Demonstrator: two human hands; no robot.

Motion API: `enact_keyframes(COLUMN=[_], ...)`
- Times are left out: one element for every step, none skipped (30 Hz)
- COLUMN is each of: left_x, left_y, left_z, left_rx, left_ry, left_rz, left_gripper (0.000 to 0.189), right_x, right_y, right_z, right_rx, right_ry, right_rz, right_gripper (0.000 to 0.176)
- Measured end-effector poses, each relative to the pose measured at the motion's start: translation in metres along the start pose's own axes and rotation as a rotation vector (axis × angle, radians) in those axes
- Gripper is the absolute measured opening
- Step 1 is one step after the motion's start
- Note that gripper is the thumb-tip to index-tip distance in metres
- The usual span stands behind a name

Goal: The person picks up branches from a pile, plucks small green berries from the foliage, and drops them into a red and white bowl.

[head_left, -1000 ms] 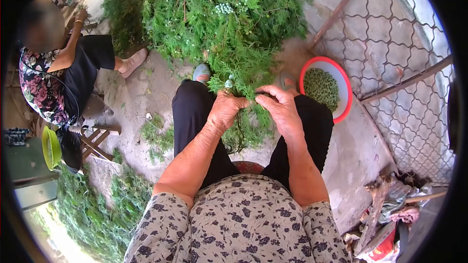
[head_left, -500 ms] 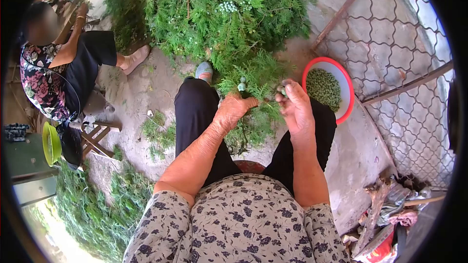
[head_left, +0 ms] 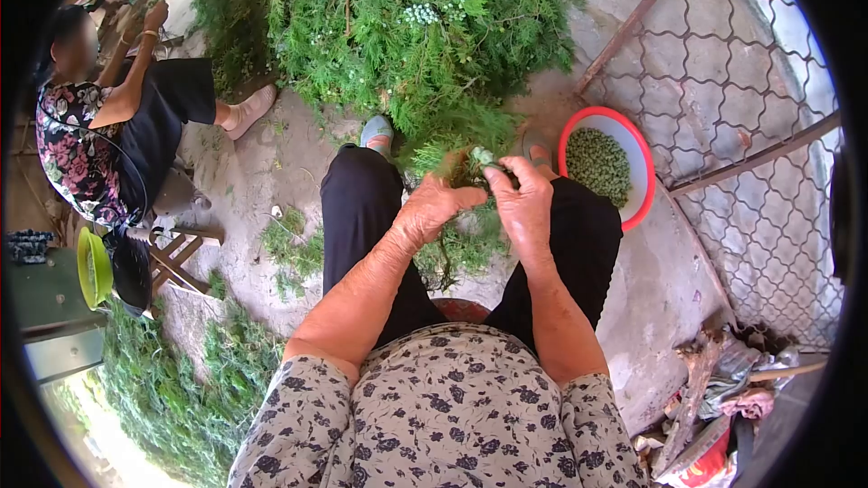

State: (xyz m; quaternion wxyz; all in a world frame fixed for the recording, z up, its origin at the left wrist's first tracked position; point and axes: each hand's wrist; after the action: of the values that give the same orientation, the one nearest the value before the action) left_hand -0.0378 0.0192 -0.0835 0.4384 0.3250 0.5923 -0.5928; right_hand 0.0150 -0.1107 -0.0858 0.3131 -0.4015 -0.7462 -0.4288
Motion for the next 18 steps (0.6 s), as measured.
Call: enact_keyframes(left_x=[-0.001, -0.001, 0.007, 0.01, 0.01, 0.011, 0.01, 0.007, 0.003, 0.0, -0.001, -0.001, -0.002, -0.004, -0.006, -0.008, 0.0, 0.006], left_y=[0.0, 0.001, 0.007, 0.008, 0.008, 0.007, 0.006, 0.004, 0.001, 0.0, 0.0, 0.0, 0.0, -0.002, -0.005, -0.007, -0.003, 0.0], left_z=[0.0, 0.0, 0.0, 0.0, 0.0, 0.0, 0.002, 0.002, 0.002, 0.003, 0.003, 0.003, 0.004, 0.005, 0.006, 0.007, 0.007, 0.006], left_rx=[0.051, 0.103, 0.035, 0.035, -0.007, -0.052, -0.13, -0.134, -0.119, -0.102, -0.1, -0.115, -0.128, -0.124, -0.138, -0.154, -0.176, -0.178], left_ry=[-0.19, -0.38, -0.37, -0.372, -0.36, -0.349, -0.335, -0.334, -0.317, -0.3, -0.301, -0.192, -0.083, -0.082, -0.016, 0.051, 0.101, 0.101], left_rz=[-0.01, -0.021, -0.014, -0.014, -0.023, -0.031, -0.019, -0.019, -0.042, -0.066, -0.067, -0.062, -0.056, -0.056, -0.001, 0.054, 0.146, 0.146], left_gripper=[0.05, 0.047, 0.039, 0.039, 0.039, 0.04, 0.038, 0.038, 0.036, 0.034, 0.034, 0.032, 0.031, 0.031, 0.031, 0.031, 0.032, 0.032], right_x=[-0.001, 0.0, 0.008, 0.006, 0.002, 0.001, 0.001, 0.002, 0.004, 0.006, 0.01, 0.011, 0.011, 0.012, 0.015, 0.017, 0.012, 0.008], right_y=[0.001, 0.001, 0.003, 0.002, 0.0, -0.001, -0.001, -0.002, -0.002, 0.0, 0.002, 0.004, 0.005, 0.006, 0.007, 0.008, 0.007, 0.006], right_z=[-0.004, -0.008, -0.013, -0.014, -0.013, -0.013, -0.012, -0.011, -0.011, -0.012, -0.015, -0.017, -0.017, -0.015, -0.013, -0.011, -0.007, -0.004], right_rx=[0.017, 0.035, 0.087, 0.087, 0.083, 0.081, 0.085, -0.009, -0.104, -0.103, -0.086, -0.069, -0.033, -0.035, -0.003, 0.031, 0.028, 0.029], right_ry=[0.049, 0.097, 0.244, 0.243, 0.413, 0.585, 0.589, 0.551, 0.511, 0.512, 0.409, 0.305, 0.176, 0.173, 0.087, 0.001, 0.003, 0.005], right_rz=[0.108, 0.217, 0.374, 0.374, 0.468, 0.562, 0.561, 0.484, 0.406, 0.406, 0.243, 0.082, -0.044, -0.044, -0.124, -0.205, -0.219, -0.22], right_gripper=[0.018, 0.017, 0.014, 0.014, 0.013, 0.013, 0.013, 0.013, 0.014, 0.014, 0.016, 0.018, 0.024, 0.024, 0.026, 0.027, 0.029, 0.029])
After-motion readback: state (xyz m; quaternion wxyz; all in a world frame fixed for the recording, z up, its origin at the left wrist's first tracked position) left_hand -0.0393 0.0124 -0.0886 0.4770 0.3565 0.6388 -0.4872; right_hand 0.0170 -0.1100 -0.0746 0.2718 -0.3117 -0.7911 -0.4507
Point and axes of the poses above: each hand's wrist, its own y-axis towards the middle knuckle, its own z-axis out of the palm, x = y × z, and after that the axes turned 8 degrees about -z, right-handed
